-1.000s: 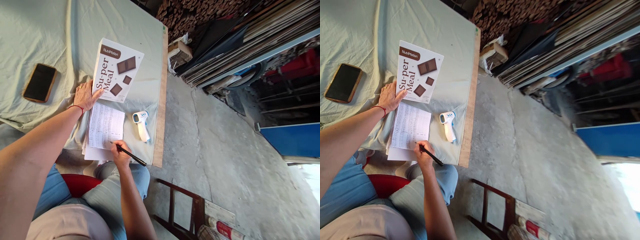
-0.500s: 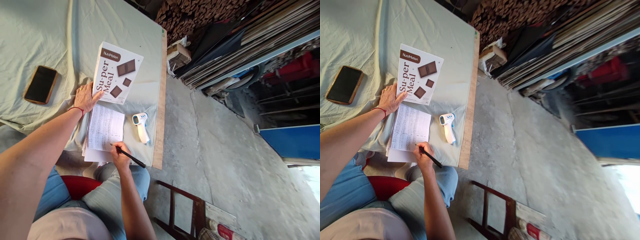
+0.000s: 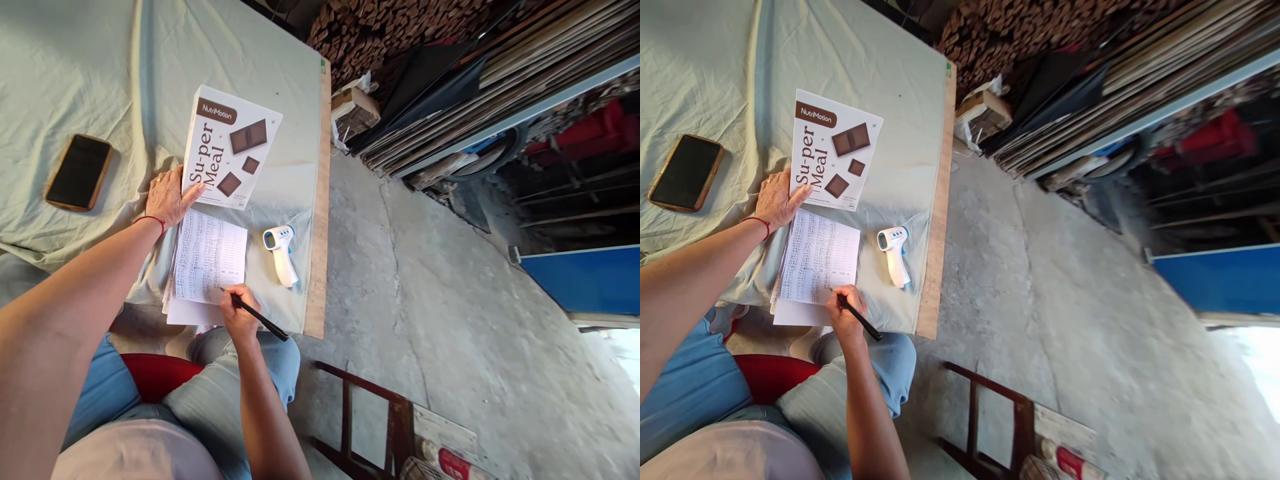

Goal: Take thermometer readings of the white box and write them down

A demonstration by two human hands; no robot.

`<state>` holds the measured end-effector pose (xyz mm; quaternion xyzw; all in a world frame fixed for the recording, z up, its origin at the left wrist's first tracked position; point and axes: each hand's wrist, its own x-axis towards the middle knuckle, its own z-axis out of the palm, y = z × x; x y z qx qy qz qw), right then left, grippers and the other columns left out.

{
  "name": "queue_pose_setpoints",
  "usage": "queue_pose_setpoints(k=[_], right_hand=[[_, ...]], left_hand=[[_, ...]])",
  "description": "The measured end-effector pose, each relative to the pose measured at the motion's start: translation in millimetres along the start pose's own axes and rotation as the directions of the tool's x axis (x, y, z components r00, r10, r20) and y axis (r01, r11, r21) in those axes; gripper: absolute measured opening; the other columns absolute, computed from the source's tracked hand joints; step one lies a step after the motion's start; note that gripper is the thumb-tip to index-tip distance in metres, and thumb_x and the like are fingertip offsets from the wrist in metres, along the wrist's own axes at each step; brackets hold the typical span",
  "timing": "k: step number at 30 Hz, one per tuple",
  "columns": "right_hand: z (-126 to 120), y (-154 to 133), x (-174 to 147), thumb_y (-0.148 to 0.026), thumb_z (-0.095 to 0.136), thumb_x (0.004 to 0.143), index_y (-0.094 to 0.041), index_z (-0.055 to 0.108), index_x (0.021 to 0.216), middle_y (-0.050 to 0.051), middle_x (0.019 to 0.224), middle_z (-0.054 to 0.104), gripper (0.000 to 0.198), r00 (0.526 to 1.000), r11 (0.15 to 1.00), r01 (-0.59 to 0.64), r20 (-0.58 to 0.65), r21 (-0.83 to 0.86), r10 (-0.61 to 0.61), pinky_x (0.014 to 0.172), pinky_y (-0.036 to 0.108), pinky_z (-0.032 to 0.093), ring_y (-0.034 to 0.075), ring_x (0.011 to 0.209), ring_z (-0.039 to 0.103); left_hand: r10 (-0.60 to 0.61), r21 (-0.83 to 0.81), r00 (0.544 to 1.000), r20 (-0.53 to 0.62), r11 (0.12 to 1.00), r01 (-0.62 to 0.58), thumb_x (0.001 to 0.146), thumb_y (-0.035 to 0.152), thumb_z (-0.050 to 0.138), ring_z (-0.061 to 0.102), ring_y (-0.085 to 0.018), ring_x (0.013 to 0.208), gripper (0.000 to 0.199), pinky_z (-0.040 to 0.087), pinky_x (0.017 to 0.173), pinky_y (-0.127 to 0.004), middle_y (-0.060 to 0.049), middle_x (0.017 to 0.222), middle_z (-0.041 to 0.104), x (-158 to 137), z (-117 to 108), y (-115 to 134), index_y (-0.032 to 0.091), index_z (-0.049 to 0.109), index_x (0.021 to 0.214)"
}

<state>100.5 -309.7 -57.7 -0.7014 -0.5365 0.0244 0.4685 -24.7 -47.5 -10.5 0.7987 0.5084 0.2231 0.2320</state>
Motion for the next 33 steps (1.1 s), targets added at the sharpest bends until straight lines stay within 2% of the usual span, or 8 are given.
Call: queue_pose_setpoints(k=[8,14,18,20,23,27,30,33], right_hand=[[1,2,-3,-0.032,0.054,0.091,-0.023,0.057,0.077,0.000,0.068,0.062,0.016,0.999,0.998,-0.043,0.010,0.035,0.042,0.061,0.029,0.053,0.015,0.061,0.059],[-13,-6,-1,-0.035,0.056,0.101,-0.021,0.065,0.102,0.004,0.085,0.071,0.017,0.986,0.986,-0.078,-0.133,0.147,0.097,0.068,0.030,0.057,0.018,0.073,0.069],[-27,-8,26,-0.034,0.054,0.103,-0.021,0.068,0.104,0.009,0.097,0.073,0.019,0.978,0.994,-0.076,-0.202,-0.079,0.059,0.082,0.034,0.057,0.021,0.090,0.071],[-28,-1,42,-0.033,0.050,0.102,-0.021,0.069,0.107,0.010,0.101,0.073,0.024,0.986,0.970,-0.099,-0.153,-0.221,0.066,0.084,0.036,0.055,0.023,0.095,0.069],[-18,15,62,-0.029,0.050,0.096,-0.022,0.072,0.105,0.009,0.096,0.072,0.026,0.991,0.926,-0.136,-0.053,-0.353,0.125,0.080,0.036,0.051,0.024,0.091,0.066],[0,26,73,-0.028,0.058,0.089,-0.021,0.074,0.095,0.007,0.087,0.067,0.019,0.964,0.891,-0.239,0.013,-0.387,0.264,0.077,0.035,0.046,0.023,0.082,0.061],[-1,29,73,-0.033,0.059,0.090,-0.021,0.074,0.098,0.006,0.087,0.065,0.020,0.963,0.912,-0.232,0.051,-0.339,0.264,0.081,0.037,0.047,0.024,0.083,0.061],[-20,42,74,-0.039,0.063,0.091,-0.021,0.071,0.114,0.011,0.108,0.066,0.031,0.970,0.909,-0.243,-0.064,-0.339,0.235,0.090,0.042,0.048,0.029,0.103,0.063]], left_hand=[[0.004,-0.017,1.000,0.000,1.000,-0.004,0.102,0.073,0.035,0.054,-0.039,0.139,0.069,0.039,0.119,-0.056,-0.016,0.142,0.065,0,0,-1,0.022,0.054,0.144],[-0.008,-0.023,1.000,0.005,1.000,0.008,0.102,0.071,0.037,0.053,-0.039,0.140,0.068,0.038,0.120,-0.056,-0.017,0.143,0.064,-1,-1,2,0.019,0.055,0.143],[-0.009,-0.026,1.000,0.003,1.000,0.010,0.102,0.069,0.038,0.053,-0.038,0.140,0.066,0.037,0.121,-0.056,-0.016,0.143,0.064,-1,0,2,0.020,0.055,0.143],[-0.019,-0.019,1.000,0.006,1.000,0.019,0.102,0.069,0.038,0.053,-0.039,0.139,0.066,0.037,0.120,-0.056,-0.017,0.143,0.064,-1,-1,2,0.020,0.056,0.142],[-0.017,-0.016,1.000,0.006,1.000,0.017,0.102,0.070,0.038,0.053,-0.038,0.140,0.066,0.037,0.120,-0.056,-0.016,0.144,0.064,-2,-2,2,0.020,0.056,0.142],[-0.017,-0.013,1.000,0.008,1.000,0.017,0.102,0.070,0.039,0.054,-0.038,0.139,0.066,0.038,0.120,-0.055,-0.016,0.144,0.064,-2,-2,2,0.021,0.056,0.142],[-0.027,-0.002,1.000,0.005,1.000,0.027,0.101,0.072,0.038,0.054,-0.038,0.139,0.066,0.039,0.119,-0.055,-0.015,0.143,0.064,-2,-1,2,0.022,0.056,0.141],[-0.017,-0.005,1.000,0.001,1.000,0.017,0.102,0.072,0.038,0.054,-0.038,0.139,0.066,0.039,0.119,-0.054,-0.015,0.143,0.065,-2,0,2,0.022,0.056,0.140]])
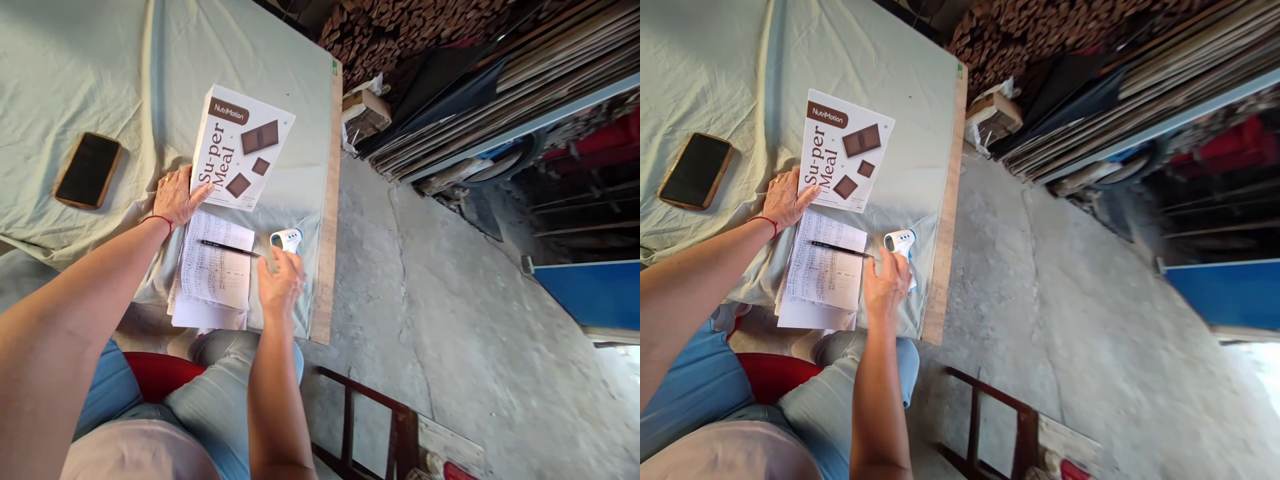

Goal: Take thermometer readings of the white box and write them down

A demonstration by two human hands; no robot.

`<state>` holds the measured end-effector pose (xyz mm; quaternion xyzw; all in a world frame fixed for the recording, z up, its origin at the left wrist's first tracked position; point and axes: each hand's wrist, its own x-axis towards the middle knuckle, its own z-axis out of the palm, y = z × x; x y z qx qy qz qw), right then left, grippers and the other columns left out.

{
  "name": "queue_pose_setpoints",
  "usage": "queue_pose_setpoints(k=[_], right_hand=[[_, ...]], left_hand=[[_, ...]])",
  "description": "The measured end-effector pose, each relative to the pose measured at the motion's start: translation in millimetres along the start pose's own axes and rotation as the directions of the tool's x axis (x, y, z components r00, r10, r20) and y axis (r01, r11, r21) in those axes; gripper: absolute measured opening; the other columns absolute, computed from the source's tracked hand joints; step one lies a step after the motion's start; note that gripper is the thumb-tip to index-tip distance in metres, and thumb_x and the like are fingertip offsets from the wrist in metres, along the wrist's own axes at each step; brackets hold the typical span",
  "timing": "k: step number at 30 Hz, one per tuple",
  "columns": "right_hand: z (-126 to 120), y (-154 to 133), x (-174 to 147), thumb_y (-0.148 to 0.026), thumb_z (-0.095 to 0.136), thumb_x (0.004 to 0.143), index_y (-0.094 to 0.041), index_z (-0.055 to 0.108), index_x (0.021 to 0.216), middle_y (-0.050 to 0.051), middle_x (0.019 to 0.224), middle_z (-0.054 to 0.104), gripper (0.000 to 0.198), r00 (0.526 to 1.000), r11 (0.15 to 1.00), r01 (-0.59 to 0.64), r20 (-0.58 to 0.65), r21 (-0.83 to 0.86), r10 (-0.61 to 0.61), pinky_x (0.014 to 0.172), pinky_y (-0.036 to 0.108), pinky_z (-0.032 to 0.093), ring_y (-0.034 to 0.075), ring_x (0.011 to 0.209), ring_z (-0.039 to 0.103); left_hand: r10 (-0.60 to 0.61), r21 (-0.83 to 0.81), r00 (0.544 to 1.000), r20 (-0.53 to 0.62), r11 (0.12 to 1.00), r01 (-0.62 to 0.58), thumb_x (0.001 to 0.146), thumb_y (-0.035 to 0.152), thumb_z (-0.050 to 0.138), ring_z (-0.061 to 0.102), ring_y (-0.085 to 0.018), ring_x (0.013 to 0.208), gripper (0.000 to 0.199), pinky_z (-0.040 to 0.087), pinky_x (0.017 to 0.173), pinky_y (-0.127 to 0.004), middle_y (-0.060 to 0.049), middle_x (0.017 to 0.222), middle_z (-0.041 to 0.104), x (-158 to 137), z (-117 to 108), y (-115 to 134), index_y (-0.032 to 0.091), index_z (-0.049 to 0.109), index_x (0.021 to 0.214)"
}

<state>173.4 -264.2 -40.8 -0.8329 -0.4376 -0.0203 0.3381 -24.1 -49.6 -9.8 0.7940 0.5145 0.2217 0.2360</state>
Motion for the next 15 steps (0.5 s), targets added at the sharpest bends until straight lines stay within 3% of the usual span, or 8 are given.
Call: queue_pose_setpoints(k=[3,7,9,12,15], right_hand=[[-13,28,10,-0.048,0.075,0.082,-0.020,0.065,0.127,0.017,0.126,0.062,0.054,0.990,0.985,-0.129,-0.066,-0.116,0.122,0.093,0.046,0.048,0.035,0.118,0.058],[-15,51,23,-0.058,0.074,0.078,-0.019,0.067,0.111,0.014,0.105,0.066,0.051,0.986,0.980,-0.162,0.013,-0.114,0.164,0.081,0.041,0.047,0.033,0.101,0.062],[-11,46,26,-0.061,0.070,0.080,-0.020,0.068,0.103,0.010,0.091,0.066,0.047,0.988,0.988,-0.156,0.011,0.002,0.156,0.072,0.037,0.044,0.029,0.087,0.062],[-4,15,23,-0.064,0.065,0.085,-0.022,0.067,0.097,0.001,0.071,0.059,0.044,0.989,0.947,-0.141,0.005,0.287,0.145,0.059,0.032,0.039,0.021,0.065,0.054],[5,-33,16,-0.068,0.054,0.094,-0.023,0.063,0.085,-0.002,0.063,0.051,0.047,0.991,0.781,-0.135,0.067,0.609,0.119,0.053,0.029,0.037,0.016,0.057,0.047]], left_hand=[[0.014,-0.007,1.000,0.000,1.000,-0.014,0.102,0.070,0.038,0.054,-0.037,0.139,0.064,0.038,0.120,-0.053,-0.015,0.143,0.065,-1,-1,0,0.021,0.056,0.141],[0.004,0.000,1.000,0.003,1.000,-0.004,0.102,0.064,0.040,0.056,-0.038,0.138,0.061,0.039,0.119,-0.054,-0.018,0.142,0.066,-2,-6,0,0.017,0.057,0.139],[0.003,-0.001,1.000,-0.003,1.000,-0.003,0.102,0.061,0.041,0.056,-0.038,0.138,0.059,0.039,0.119,-0.055,-0.018,0.142,0.066,-2,-7,-1,0.018,0.056,0.140],[0.000,0.004,1.000,0.011,1.000,0.000,0.101,0.059,0.043,0.055,-0.038,0.139,0.058,0.039,0.119,-0.055,-0.018,0.143,0.066,-2,-10,-2,0.019,0.054,0.142],[-0.016,0.022,0.999,0.029,1.000,0.015,0.101,0.056,0.043,0.056,-0.037,0.139,0.056,0.040,0.119,-0.054,-0.018,0.144,0.066,-2,-13,-2,0.019,0.054,0.142]])
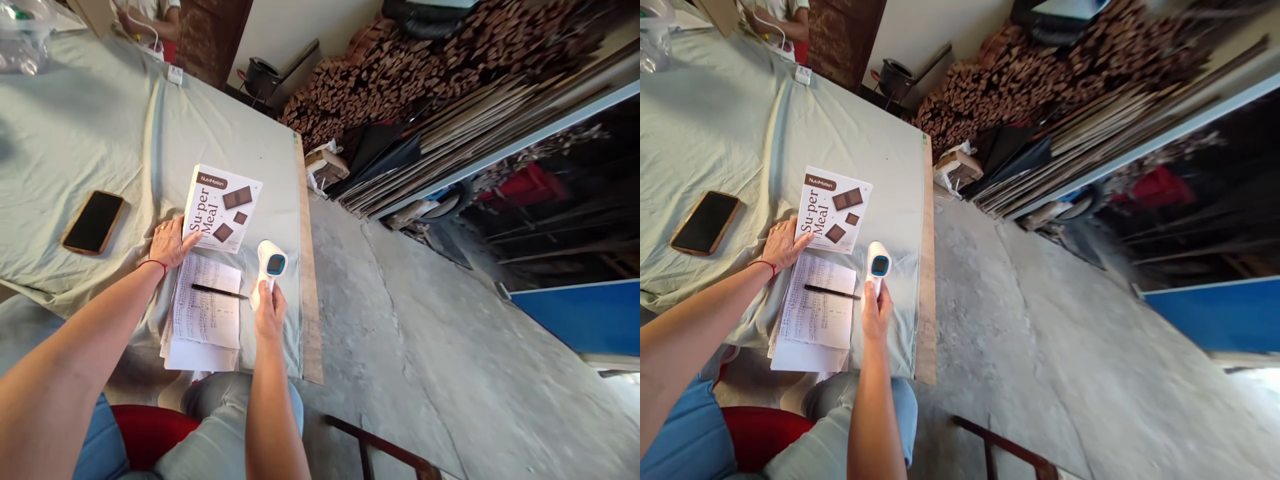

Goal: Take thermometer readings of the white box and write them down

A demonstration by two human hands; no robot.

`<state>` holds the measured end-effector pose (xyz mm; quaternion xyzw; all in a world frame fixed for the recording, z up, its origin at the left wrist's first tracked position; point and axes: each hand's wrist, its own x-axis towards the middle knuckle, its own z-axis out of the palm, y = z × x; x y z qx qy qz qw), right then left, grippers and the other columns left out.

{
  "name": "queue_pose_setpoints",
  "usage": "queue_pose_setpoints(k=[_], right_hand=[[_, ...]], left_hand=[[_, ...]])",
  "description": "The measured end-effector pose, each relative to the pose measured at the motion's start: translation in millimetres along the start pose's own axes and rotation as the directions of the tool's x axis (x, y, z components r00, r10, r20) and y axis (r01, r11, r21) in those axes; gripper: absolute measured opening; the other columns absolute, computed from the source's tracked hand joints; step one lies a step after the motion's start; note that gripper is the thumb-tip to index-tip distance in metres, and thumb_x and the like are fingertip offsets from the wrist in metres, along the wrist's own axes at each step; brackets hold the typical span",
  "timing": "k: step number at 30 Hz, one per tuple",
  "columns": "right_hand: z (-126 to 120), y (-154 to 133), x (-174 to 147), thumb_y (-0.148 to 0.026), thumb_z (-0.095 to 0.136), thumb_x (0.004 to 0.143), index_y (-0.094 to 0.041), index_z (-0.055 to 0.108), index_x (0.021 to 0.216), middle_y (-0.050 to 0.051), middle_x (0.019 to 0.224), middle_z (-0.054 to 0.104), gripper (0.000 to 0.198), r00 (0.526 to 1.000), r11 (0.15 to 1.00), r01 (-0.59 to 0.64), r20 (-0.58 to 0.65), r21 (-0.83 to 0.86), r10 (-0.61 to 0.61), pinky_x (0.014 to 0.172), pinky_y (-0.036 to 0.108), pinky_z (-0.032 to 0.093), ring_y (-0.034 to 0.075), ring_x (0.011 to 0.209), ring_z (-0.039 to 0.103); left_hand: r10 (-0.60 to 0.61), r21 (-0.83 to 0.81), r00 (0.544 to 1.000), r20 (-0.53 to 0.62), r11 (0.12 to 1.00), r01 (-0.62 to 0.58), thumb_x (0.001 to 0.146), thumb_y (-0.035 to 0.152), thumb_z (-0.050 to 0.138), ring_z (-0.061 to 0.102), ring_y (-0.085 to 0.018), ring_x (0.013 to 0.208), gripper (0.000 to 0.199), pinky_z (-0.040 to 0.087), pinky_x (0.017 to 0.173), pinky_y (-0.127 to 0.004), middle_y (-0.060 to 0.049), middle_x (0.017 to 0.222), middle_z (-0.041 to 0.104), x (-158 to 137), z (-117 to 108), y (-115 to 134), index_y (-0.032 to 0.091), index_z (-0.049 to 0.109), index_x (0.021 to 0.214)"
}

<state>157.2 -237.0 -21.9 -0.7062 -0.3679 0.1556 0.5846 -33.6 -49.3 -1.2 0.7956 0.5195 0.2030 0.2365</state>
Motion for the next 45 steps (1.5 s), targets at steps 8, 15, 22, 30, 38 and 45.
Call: queue_pose_setpoints(k=[8,15,22,30,38,45], right_hand=[[73,-32,-4,-0.079,0.064,0.086,-0.023,0.052,0.069,-0.002,0.061,0.049,0.060,0.969,0.902,-0.160,0.239,0.401,0.066,0.050,0.027,0.036,0.012,0.054,0.044],[80,-28,-2,-0.079,0.069,0.078,-0.024,0.049,0.072,-0.004,0.063,0.046,0.059,0.951,0.870,-0.258,0.271,0.421,0.151,0.050,0.026,0.036,0.011,0.055,0.042],[81,-37,-4,-0.076,0.078,0.071,-0.023,0.050,0.069,-0.004,0.061,0.045,0.060,0.943,0.813,-0.316,0.257,0.490,0.211,0.051,0.026,0.033,0.011,0.056,0.040],[82,-38,-5,-0.081,0.080,0.064,-0.023,0.056,0.072,-0.005,0.064,0.046,0.064,0.944,0.824,-0.323,0.217,0.466,0.247,0.054,0.026,0.034,0.011,0.059,0.040],[76,-49,-9,-0.080,0.076,0.071,-0.023,0.054,0.070,-0.004,0.062,0.045,0.061,0.929,0.836,-0.340,0.289,0.431,0.229,0.052,0.028,0.032,0.012,0.058,0.039],[57,-74,-24,-0.076,0.074,0.074,-0.021,0.058,0.074,-0.001,0.065,0.051,0.057,0.931,0.828,-0.330,0.301,0.454,0.206,0.053,0.027,0.034,0.012,0.060,0.043]], left_hand=[[-0.010,0.024,1.000,0.001,1.000,0.010,0.103,0.056,0.044,0.056,-0.038,0.138,0.058,0.041,0.118,-0.053,-0.018,0.143,0.066,-1,0,2,0.018,0.053,0.145],[-0.007,0.018,1.000,0.003,1.000,0.006,0.104,0.056,0.042,0.055,-0.036,0.140,0.057,0.039,0.120,-0.052,-0.018,0.145,0.065,-1,2,1,0.017,0.053,0.145],[0.010,0.001,1.000,-0.010,1.000,-0.010,0.104,0.058,0.043,0.057,-0.036,0.138,0.058,0.039,0.120,-0.052,-0.018,0.143,0.066,-1,4,0,0.016,0.054,0.143],[-0.006,0.017,1.000,-0.006,1.000,0.006,0.106,0.054,0.045,0.056,-0.034,0.140,0.055,0.038,0.121,-0.047,-0.016,0.143,0.066,-1,3,2,0.016,0.053,0.144],[-0.025,0.035,1.000,0.003,0.999,0.024,0.105,0.050,0.049,0.056,-0.034,0.140,0.055,0.038,0.121,-0.047,-0.017,0.143,0.066,0,0,4,0.013,0.053,0.145],[-0.020,0.033,1.000,0.002,0.999,0.020,0.104,0.052,0.048,0.057,-0.035,0.138,0.055,0.039,0.120,-0.048,-0.017,0.141,0.067,0,-1,5,0.015,0.054,0.144]])
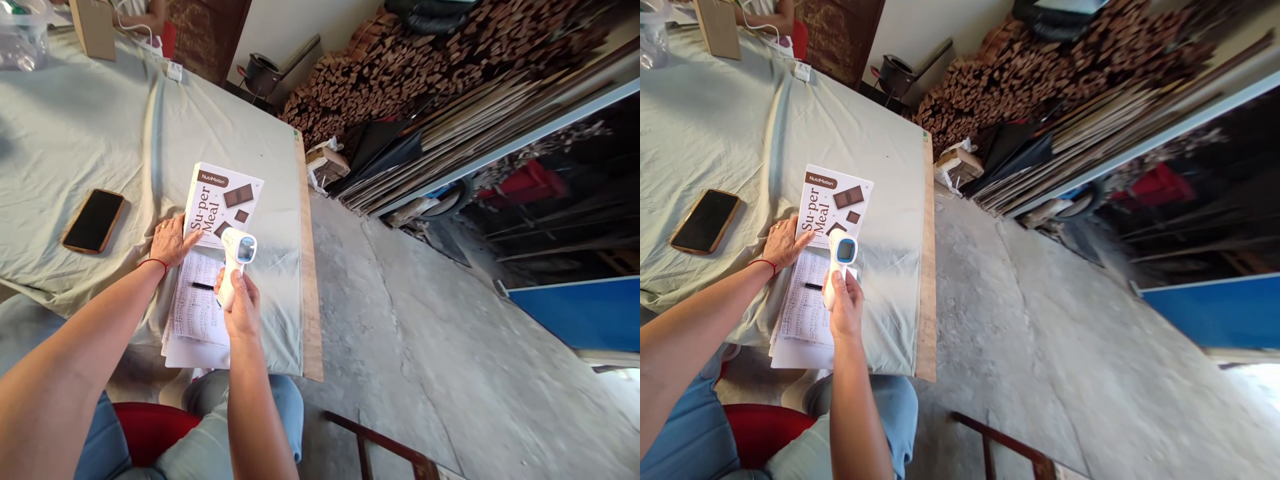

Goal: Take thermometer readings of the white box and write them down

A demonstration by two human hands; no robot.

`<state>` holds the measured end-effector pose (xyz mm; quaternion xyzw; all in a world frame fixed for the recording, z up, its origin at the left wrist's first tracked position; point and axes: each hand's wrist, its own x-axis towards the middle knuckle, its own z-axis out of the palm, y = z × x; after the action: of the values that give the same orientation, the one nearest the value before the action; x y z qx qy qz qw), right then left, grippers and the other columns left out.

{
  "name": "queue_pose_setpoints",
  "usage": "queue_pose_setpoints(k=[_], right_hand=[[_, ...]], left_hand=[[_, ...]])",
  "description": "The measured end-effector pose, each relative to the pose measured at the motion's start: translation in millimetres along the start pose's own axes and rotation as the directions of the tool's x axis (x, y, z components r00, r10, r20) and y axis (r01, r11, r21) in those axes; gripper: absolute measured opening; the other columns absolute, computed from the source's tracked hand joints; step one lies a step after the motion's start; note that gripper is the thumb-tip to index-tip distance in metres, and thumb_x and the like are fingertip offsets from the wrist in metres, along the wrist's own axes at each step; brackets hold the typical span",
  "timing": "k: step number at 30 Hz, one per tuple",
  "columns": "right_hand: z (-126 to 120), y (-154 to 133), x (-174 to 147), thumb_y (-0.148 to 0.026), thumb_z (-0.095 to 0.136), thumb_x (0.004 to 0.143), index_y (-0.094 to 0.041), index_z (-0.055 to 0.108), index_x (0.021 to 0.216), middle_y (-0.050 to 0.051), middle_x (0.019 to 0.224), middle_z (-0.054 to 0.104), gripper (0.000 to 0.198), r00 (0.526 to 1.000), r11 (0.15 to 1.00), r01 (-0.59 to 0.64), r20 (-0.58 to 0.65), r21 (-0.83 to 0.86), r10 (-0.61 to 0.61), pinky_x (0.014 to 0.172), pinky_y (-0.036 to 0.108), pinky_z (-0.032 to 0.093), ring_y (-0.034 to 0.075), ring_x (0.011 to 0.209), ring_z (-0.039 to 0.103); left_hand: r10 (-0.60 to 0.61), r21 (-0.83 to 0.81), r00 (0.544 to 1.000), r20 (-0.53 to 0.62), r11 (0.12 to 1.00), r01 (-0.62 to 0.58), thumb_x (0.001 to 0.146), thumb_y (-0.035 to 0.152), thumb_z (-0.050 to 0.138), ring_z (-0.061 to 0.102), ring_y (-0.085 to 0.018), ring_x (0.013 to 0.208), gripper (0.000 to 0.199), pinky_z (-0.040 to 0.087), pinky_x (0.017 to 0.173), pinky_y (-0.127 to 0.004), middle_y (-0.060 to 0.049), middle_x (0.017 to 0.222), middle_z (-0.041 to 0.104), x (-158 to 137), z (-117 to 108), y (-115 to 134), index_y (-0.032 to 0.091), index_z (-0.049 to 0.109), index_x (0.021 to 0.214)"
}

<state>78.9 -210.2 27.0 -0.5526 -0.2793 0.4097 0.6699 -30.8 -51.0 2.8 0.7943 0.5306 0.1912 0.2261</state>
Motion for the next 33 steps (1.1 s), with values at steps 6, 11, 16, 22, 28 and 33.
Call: queue_pose_setpoints(k=[6,11,16,22,28,33], right_hand=[[-12,-15,-16,-0.073,0.076,0.076,-0.020,0.064,0.079,0.001,0.072,0.058,0.055,1.000,0.998,-0.004,0.020,0.058,0.003,0.057,0.027,0.037,0.013,0.066,0.048],[-29,-18,-20,-0.070,0.075,0.079,-0.020,0.065,0.078,0.002,0.071,0.057,0.051,1.000,0.998,0.003,0.003,0.061,-0.003,0.058,0.028,0.036,0.014,0.066,0.047],[-44,-15,-20,-0.070,0.072,0.080,-0.020,0.065,0.080,0.001,0.072,0.057,0.050,0.998,1.000,0.025,-0.059,0.003,-0.025,0.057,0.028,0.036,0.014,0.064,0.047],[-82,-6,-10,-0.072,0.064,0.081,-0.019,0.071,0.099,0.004,0.080,0.064,0.057,0.973,0.898,0.022,-0.196,-0.440,-0.120,0.067,0.032,0.043,0.020,0.072,0.056],[-145,29,21,-0.060,0.068,0.081,-0.020,0.073,0.118,0.014,0.105,0.072,0.054,0.891,0.445,-0.047,-0.239,-0.894,-0.387,0.084,0.041,0.046,0.031,0.099,0.063],[-150,42,24,-0.047,0.064,0.093,-0.020,0.075,0.117,0.016,0.116,0.067,0.038,0.833,0.264,0.036,-0.117,-0.964,-0.541,0.089,0.042,0.044,0.031,0.106,0.057]], left_hand=[[0.010,-0.001,1.000,0.001,1.000,-0.010,0.103,0.054,0.044,0.057,-0.036,0.138,0.058,0.039,0.119,-0.051,-0.018,0.142,0.066,1,0,-1,0.014,0.054,0.143],[0.013,-0.008,1.000,-0.006,1.000,-0.013,0.102,0.055,0.042,0.056,-0.037,0.138,0.058,0.039,0.119,-0.052,-0.019,0.142,0.066,2,0,-2,0.014,0.055,0.142],[0.006,0.007,1.000,-0.007,1.000,-0.006,0.101,0.055,0.041,0.056,-0.038,0.138,0.059,0.040,0.119,-0.052,-0.019,0.140,0.066,3,0,-1,0.014,0.056,0.141],[0.008,0.023,1.000,-0.009,1.000,-0.008,0.101,0.055,0.038,0.055,-0.038,0.139,0.063,0.038,0.120,-0.053,-0.018,0.143,0.065,5,0,-1,0.014,0.054,0.145],[0.013,0.017,1.000,-0.023,1.000,-0.012,0.101,0.058,0.037,0.055,-0.038,0.139,0.062,0.039,0.120,-0.053,-0.018,0.145,0.065,6,3,-3,0.016,0.055,0.143],[0.013,0.018,1.000,-0.021,1.000,-0.013,0.102,0.060,0.037,0.055,-0.037,0.138,0.061,0.039,0.120,-0.052,-0.017,0.144,0.065,5,2,-3,0.018,0.056,0.142]])
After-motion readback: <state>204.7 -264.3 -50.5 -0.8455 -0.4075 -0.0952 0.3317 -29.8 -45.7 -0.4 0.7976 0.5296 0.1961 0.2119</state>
